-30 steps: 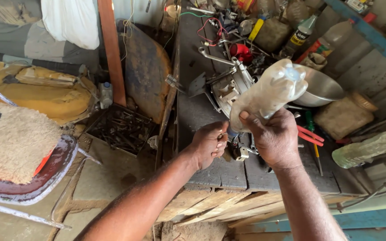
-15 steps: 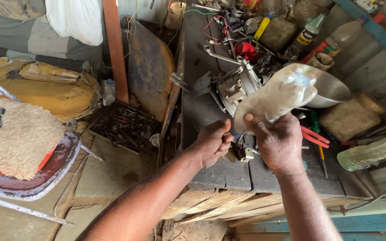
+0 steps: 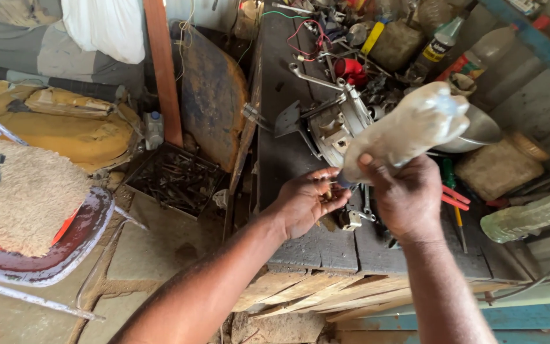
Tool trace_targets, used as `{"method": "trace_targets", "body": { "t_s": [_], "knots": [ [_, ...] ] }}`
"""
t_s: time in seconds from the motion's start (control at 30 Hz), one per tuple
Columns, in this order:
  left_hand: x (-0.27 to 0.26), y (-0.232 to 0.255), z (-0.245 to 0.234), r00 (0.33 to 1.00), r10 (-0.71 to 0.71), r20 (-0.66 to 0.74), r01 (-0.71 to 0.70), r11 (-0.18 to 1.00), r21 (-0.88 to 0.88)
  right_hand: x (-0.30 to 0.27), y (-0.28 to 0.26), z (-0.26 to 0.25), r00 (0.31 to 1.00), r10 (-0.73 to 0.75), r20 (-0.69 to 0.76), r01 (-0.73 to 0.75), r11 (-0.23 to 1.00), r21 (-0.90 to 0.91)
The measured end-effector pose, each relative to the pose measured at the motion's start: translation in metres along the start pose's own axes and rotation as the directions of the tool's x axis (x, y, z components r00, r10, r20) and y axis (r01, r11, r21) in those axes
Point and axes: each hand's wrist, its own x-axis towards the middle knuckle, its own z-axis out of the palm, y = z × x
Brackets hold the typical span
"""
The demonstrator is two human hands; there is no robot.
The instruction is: The person cleans various small metallic engine components and a carburetor assembly on a workbench using a liquid from a plastic bottle, a cloth, and a metal scraper.
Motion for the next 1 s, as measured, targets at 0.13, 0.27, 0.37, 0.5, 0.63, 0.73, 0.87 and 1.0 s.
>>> {"method": "trace_targets", "body": {
  "t_s": [0.13,0.27,0.37,0.5,0.63,0.73,0.87,1.0],
  "knots": [
    [0.009,-0.002,-0.007,0.994,0.112,-0.016,-0.108,0.982,0.158,0.001,-0.003,-0.007,1.0,-0.028,-0.002,0.028,1.0,0.006],
    [0.012,-0.014,-0.013,0.979,0.119,0.163,-0.185,0.859,0.478,0.0,-0.006,-0.009,0.999,-0.043,-0.03,0.042,0.998,-0.039],
    [0.005,-0.022,-0.006,0.938,0.227,0.263,-0.347,0.611,0.712,0.004,-0.01,-0.016,0.999,-0.027,-0.021,0.026,1.0,-0.015],
    [0.001,-0.026,-0.005,0.834,0.356,0.421,-0.541,0.382,0.749,0.002,-0.011,-0.022,0.999,0.015,-0.041,-0.019,0.996,-0.085],
    [0.003,-0.024,-0.005,0.832,0.362,0.421,-0.539,0.349,0.766,0.002,-0.007,-0.02,1.0,0.017,-0.019,-0.019,0.994,-0.11],
    [0.006,-0.029,-0.009,0.802,0.395,0.448,-0.58,0.336,0.742,0.0,-0.009,-0.019,0.999,0.037,-0.017,-0.039,0.989,-0.144],
    [0.022,-0.036,-0.019,0.853,0.347,0.39,-0.518,0.47,0.714,-0.004,-0.008,-0.005,0.996,0.046,0.075,-0.052,0.996,0.071],
    [0.029,-0.044,-0.025,0.916,0.253,0.312,-0.391,0.74,0.548,0.0,-0.005,-0.006,0.995,0.049,-0.083,-0.051,0.999,-0.02]
  ]
}}
